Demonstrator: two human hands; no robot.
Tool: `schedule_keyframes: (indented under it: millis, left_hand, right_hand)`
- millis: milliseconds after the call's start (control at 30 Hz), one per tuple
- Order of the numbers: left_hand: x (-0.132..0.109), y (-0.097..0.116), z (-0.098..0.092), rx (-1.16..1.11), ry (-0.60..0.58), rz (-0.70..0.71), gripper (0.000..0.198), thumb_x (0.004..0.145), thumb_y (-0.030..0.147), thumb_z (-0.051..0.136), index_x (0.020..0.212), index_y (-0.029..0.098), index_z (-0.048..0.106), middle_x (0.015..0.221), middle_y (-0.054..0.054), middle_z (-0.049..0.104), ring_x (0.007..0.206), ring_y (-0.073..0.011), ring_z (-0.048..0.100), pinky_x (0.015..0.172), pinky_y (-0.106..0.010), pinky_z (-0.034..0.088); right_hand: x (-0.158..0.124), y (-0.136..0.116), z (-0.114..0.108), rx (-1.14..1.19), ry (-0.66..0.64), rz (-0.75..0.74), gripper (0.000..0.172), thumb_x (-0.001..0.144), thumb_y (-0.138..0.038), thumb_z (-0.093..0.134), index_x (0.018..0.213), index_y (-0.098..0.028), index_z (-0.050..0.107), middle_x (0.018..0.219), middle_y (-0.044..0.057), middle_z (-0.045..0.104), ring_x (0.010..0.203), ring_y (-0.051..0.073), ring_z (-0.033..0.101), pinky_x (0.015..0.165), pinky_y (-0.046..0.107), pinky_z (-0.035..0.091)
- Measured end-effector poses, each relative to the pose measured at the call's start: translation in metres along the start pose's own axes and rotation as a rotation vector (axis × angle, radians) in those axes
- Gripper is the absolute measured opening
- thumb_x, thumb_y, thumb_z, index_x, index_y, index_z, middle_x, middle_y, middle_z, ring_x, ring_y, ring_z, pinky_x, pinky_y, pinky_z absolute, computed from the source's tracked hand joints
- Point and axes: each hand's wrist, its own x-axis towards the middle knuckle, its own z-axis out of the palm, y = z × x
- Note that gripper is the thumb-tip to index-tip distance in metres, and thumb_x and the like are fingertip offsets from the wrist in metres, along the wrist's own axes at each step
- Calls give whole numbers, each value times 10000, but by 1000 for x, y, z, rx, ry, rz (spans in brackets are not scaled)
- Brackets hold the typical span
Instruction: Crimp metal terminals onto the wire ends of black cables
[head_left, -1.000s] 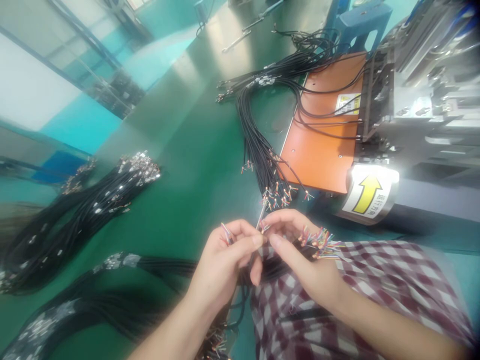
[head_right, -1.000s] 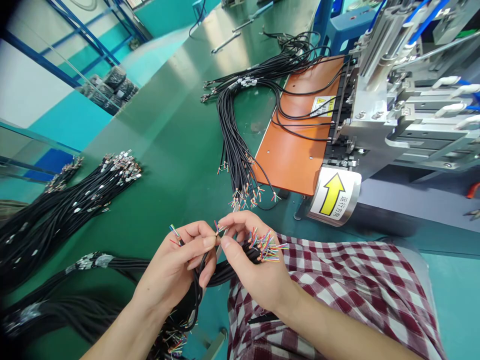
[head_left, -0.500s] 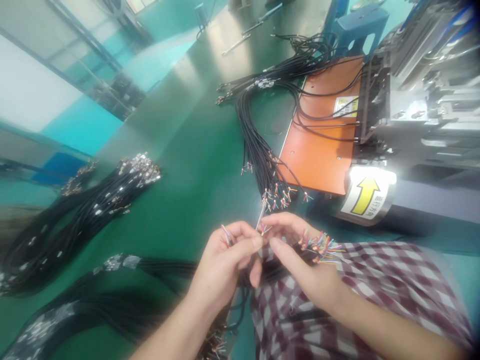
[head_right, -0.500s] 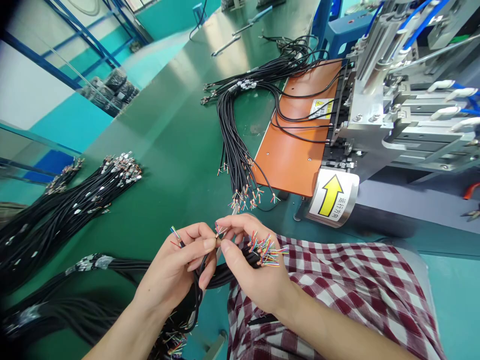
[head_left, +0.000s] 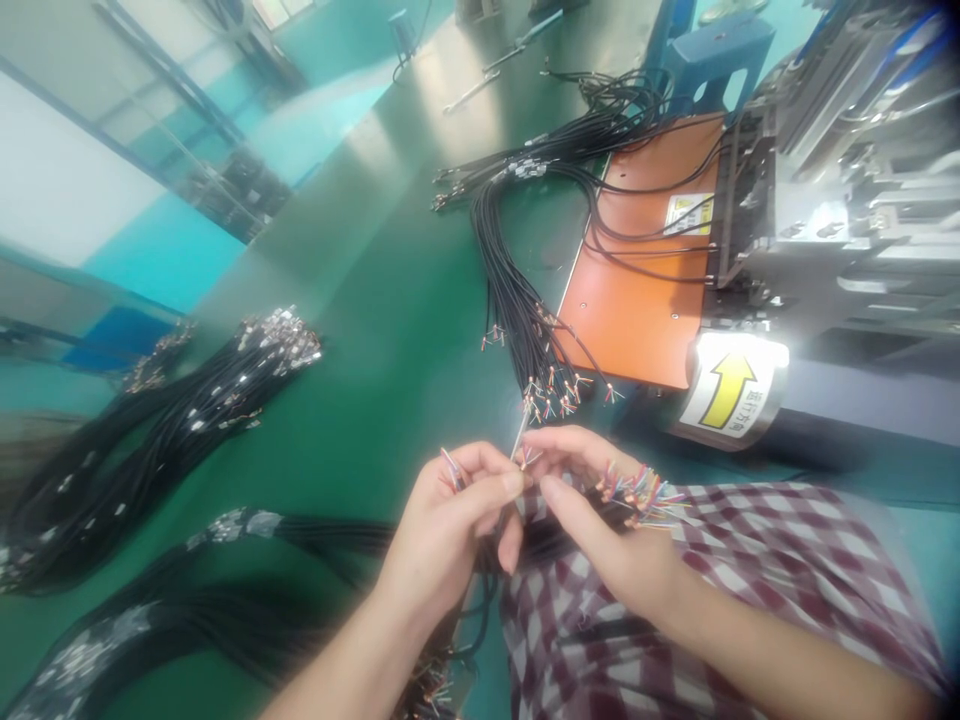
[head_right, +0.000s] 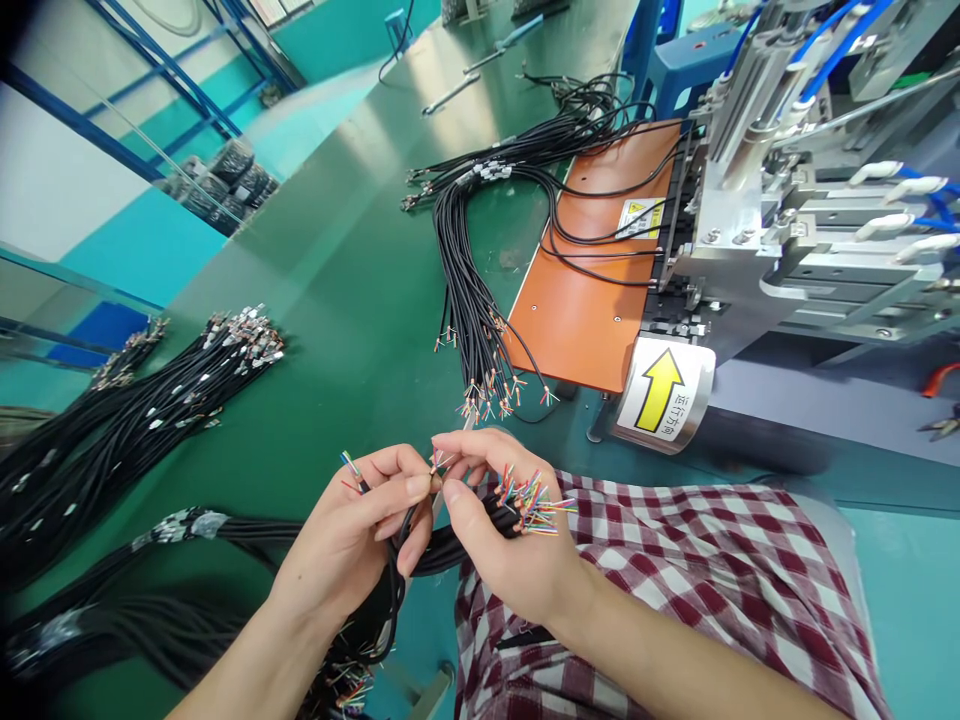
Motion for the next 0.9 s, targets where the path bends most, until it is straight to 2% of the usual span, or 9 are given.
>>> schedule_keyframes:
  millis: [333, 467, 567, 633, 733, 900]
  left_hand:
    - [0, 0, 0, -21, 16, 5, 234, 736, 261, 710, 621, 137, 548, 391, 115, 316, 309, -78, 481, 452, -188, 244]
    - [1, -1, 1, -10, 33, 30, 247, 742, 266, 711, 622, 144, 532, 397, 113, 329, 315, -80, 483, 460, -193, 271]
    - [2, -2, 1, 32, 24, 48, 248, 745, 272, 714, 624, 143, 539, 409, 110, 324, 320, -78, 477, 449, -192, 255]
    - [2, -2, 1, 63, 10, 46, 244, 753, 273, 711, 625, 143, 549, 407, 106, 324, 322, -76, 471, 441, -192, 234]
    - [1, -1, 1, 94, -22, 34, 235, 765, 270, 706, 622, 146, 566, 382, 92, 366, 319, -74, 457, 430, -195, 218]
    - [1, 2, 1, 117, -64, 4, 227, 764, 264, 711, 617, 146, 586, 374, 64, 450, 318, -65, 439, 417, -188, 232]
  right_hand:
    - [-2, 4, 0, 32, 7, -57, 318, 838, -75, 555, 1091, -228, 670, 917, 32, 696, 814, 153, 661, 763, 292, 556]
    - [-1, 3, 2, 105, 48, 88, 312, 840, -118, 578, 1118, -244, 640, 900, 17, 688, 797, 152, 656, 730, 282, 556]
    - [2, 2, 4, 156, 59, 250, 169, 831, -194, 614, 990, -216, 666, 774, -2, 654, 726, 150, 631, 688, 274, 541]
    - [3, 1, 5, 177, 54, 299, 96, 810, -226, 637, 895, -203, 675, 736, -6, 644, 696, 148, 616, 683, 279, 533]
    - [5, -1, 7, 205, 104, 315, 56, 784, -253, 655, 801, -201, 664, 728, -9, 644, 663, 143, 599, 668, 277, 518]
    - [4, -2, 9, 202, 154, 335, 114, 762, -263, 661, 680, -193, 625, 612, -32, 579, 572, 127, 533, 601, 269, 459]
